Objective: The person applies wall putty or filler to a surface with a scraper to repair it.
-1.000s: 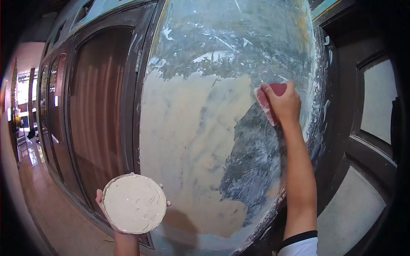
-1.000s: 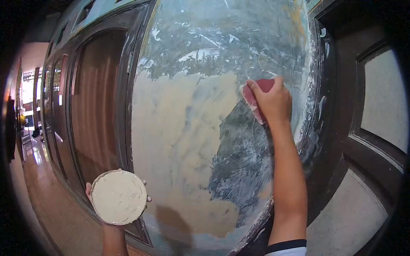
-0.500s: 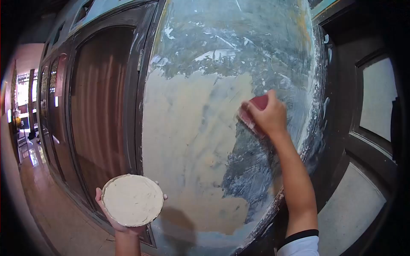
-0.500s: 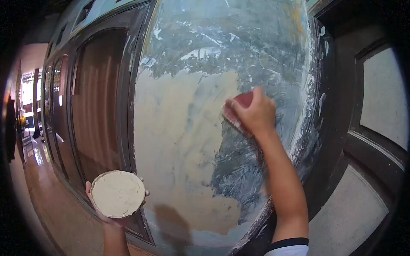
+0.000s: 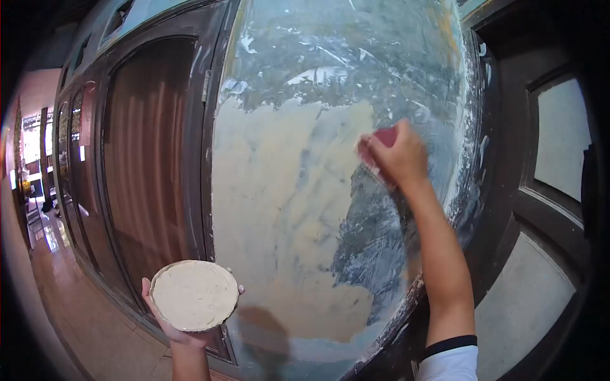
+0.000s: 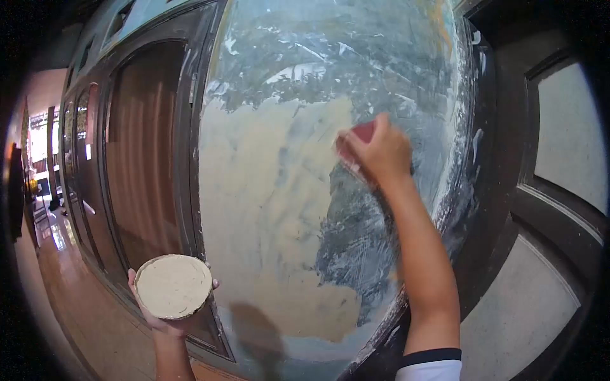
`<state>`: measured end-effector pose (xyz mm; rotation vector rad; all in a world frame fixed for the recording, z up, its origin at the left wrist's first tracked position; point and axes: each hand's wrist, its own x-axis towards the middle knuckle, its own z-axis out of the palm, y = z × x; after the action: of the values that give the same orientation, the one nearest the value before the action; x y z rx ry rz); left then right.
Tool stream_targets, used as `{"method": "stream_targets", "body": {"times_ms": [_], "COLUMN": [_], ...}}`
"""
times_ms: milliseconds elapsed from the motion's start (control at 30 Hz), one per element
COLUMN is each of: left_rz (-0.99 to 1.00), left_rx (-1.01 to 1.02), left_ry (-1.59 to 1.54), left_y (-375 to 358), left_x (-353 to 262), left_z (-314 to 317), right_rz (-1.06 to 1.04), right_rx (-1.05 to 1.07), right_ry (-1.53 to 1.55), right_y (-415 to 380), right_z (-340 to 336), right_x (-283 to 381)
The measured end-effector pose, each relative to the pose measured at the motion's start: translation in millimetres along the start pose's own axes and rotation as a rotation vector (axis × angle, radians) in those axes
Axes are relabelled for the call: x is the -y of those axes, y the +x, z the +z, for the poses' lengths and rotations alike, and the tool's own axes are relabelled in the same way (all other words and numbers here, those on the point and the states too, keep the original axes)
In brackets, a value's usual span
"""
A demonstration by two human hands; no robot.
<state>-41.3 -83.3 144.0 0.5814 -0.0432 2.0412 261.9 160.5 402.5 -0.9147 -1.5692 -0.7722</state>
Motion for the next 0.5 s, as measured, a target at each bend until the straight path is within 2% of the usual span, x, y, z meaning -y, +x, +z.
{"method": "stream_targets", "body": {"times_ms": [33,67,100,133,233,300,333,400,433,500], "left_rz": [-0.012,-0.019,-0.106,-0.191,-0.224,-0.238,-0.239,-0.308,-0.326,-0.362], "left_rx": [-0.089,-0.093,0.009,0.112,0.055,0.059,0.058,0.161,0.181,0.188], "left_ry": [-0.075,-0.073,-0.024,0.023,0.044,0.042,0.039,-0.029,-0.072,-0.126], "left_y": [-2,-2,-1,1,4,10,12,18,20,26], "left_x": [1,-1,-5,-7,-2,3,6,13,17,24], "left_z": [13,9,2,-4,-1,-4,-5,-1,1,3], "right_rz": [0.210,0.271,0.329,0.371,0.336,0.178,0.176,-0.056,-0.055,-0.309], "right_rx": [0.008,-0.057,-0.124,-0.122,-0.161,-0.132,-0.130,-0.042,-0.045,0.040], "right_ry": [-0.017,0.016,0.052,0.088,0.217,0.388,0.386,0.335,0.329,0.332], "right_y": [15,27,37,44,42,32,27,16,7,-13], "right_z": [-18,-23,-28,-32,-43,-53,-58,-68,-76,-93], "right_x": [3,-6,-19,-27,-36,-32,-27,-11,4,43]}}
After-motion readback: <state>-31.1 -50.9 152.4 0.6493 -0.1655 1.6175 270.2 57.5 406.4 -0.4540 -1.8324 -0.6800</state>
